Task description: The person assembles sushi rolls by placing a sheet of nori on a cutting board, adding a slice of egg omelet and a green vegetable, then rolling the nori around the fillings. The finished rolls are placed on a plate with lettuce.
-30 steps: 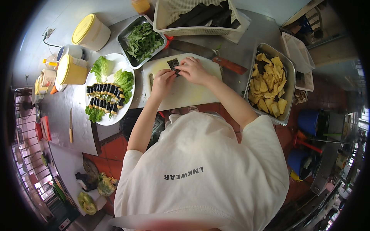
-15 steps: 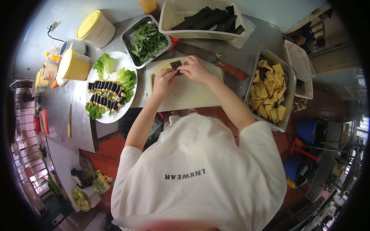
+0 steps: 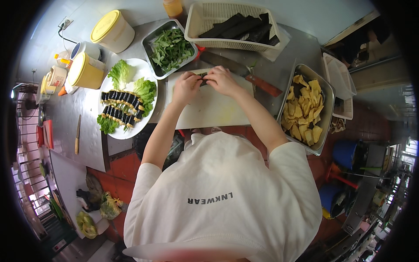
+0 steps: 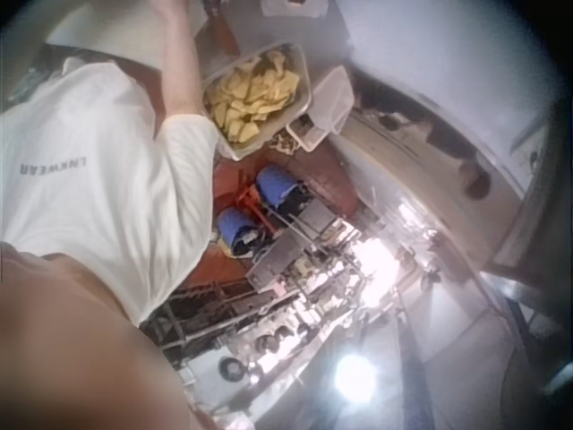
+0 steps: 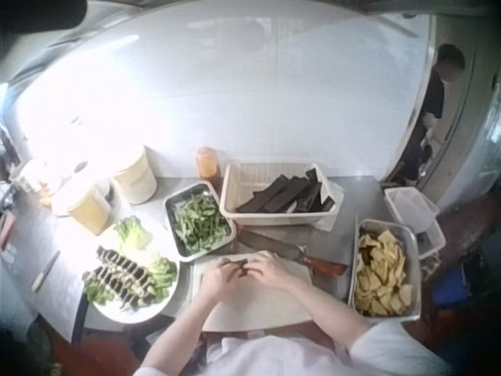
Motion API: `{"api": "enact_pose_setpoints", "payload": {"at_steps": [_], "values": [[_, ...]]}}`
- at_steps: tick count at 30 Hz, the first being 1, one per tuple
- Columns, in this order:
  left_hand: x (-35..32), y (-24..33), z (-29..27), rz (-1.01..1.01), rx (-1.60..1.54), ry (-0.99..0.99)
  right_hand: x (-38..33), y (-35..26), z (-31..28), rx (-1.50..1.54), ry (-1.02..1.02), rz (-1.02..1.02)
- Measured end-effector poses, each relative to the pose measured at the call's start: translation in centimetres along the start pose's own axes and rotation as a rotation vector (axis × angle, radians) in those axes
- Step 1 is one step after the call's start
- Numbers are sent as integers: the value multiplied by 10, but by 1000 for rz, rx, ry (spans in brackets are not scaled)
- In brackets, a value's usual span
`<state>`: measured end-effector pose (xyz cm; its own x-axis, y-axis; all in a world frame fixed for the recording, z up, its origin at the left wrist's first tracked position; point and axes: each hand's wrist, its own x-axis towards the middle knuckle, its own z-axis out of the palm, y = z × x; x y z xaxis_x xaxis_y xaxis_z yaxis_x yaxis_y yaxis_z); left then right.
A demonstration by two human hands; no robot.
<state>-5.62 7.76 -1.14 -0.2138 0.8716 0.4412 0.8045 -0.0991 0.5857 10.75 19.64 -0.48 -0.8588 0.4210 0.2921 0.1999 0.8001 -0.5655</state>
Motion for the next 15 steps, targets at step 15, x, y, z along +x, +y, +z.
{"api": "enact_pose_setpoints", "payload": {"at_steps": [15], "values": [[13, -10, 1, 2, 109, 52, 7, 6, 11, -57, 182, -227]]}}
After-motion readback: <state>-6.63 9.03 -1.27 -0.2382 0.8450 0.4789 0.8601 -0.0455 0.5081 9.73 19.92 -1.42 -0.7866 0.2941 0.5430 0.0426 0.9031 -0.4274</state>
